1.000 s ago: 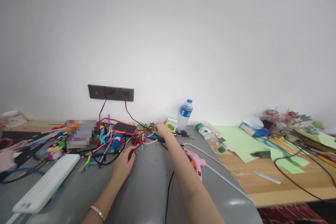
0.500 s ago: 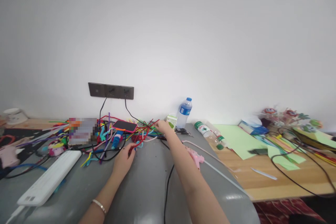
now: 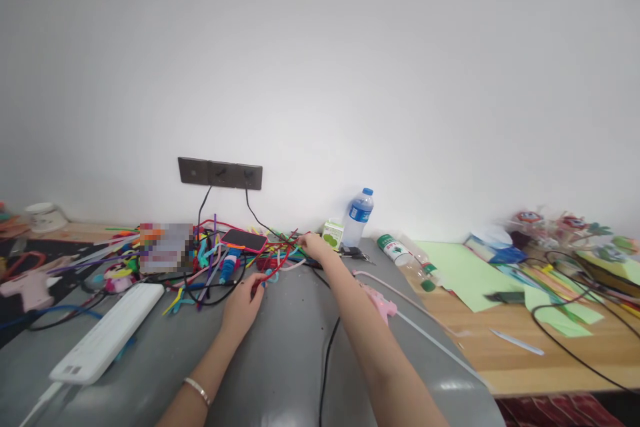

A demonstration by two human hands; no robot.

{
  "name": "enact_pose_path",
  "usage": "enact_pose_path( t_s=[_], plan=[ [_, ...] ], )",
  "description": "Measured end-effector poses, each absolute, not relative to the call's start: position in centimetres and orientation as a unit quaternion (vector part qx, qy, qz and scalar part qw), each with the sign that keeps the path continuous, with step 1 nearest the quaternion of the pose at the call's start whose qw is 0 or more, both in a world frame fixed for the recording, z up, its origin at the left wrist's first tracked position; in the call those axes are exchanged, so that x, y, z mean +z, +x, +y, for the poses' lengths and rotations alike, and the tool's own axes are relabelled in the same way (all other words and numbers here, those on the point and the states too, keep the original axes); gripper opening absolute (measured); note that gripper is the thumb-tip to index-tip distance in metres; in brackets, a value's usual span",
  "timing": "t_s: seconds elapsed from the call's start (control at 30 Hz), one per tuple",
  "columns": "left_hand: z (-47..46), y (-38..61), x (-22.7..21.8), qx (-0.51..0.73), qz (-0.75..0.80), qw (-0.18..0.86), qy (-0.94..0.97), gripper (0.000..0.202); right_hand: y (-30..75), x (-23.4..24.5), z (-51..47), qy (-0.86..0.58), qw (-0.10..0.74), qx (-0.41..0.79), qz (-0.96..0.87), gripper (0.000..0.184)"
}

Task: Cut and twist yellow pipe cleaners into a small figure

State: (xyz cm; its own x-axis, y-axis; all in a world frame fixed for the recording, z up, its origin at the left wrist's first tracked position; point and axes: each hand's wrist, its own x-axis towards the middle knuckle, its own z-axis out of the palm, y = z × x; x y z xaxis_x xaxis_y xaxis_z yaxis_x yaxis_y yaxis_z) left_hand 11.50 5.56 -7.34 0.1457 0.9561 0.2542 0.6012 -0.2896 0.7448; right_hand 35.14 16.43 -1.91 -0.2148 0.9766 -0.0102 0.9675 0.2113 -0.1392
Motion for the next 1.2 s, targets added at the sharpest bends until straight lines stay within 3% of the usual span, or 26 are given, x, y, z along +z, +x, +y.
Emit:
enact_pose_path(
  t_s=[0.33, 0.8, 1.07, 1.2],
  plan=[
    [5.5, 11.5, -7.0, 0.348, 0.553, 0.243, 0.717, 0.027, 34.7, -2.9, 16.3, -0.619, 0.045, 0.038, -0.783, 0.018],
    [5.8, 11.5, -7.4, 0.347, 0.549, 0.239, 0.722, 0.026, 39.8, 5.8, 16.8, -0.614, 0.181, 0.092, -0.763, 0.039],
    [5.7, 11.4, -7.3, 0.357, 0.542, 0.241, 0.722, 0.026, 40.8, 14.3, 13.3, -0.695, 0.205, -0.031, -0.688, 0.019],
    [5.7, 11.5, -7.5, 0.370, 0.528, 0.239, 0.726, 0.027, 40.7, 19.7, 6.4, -0.737, 0.259, -0.198, -0.592, 0.019]
  ],
)
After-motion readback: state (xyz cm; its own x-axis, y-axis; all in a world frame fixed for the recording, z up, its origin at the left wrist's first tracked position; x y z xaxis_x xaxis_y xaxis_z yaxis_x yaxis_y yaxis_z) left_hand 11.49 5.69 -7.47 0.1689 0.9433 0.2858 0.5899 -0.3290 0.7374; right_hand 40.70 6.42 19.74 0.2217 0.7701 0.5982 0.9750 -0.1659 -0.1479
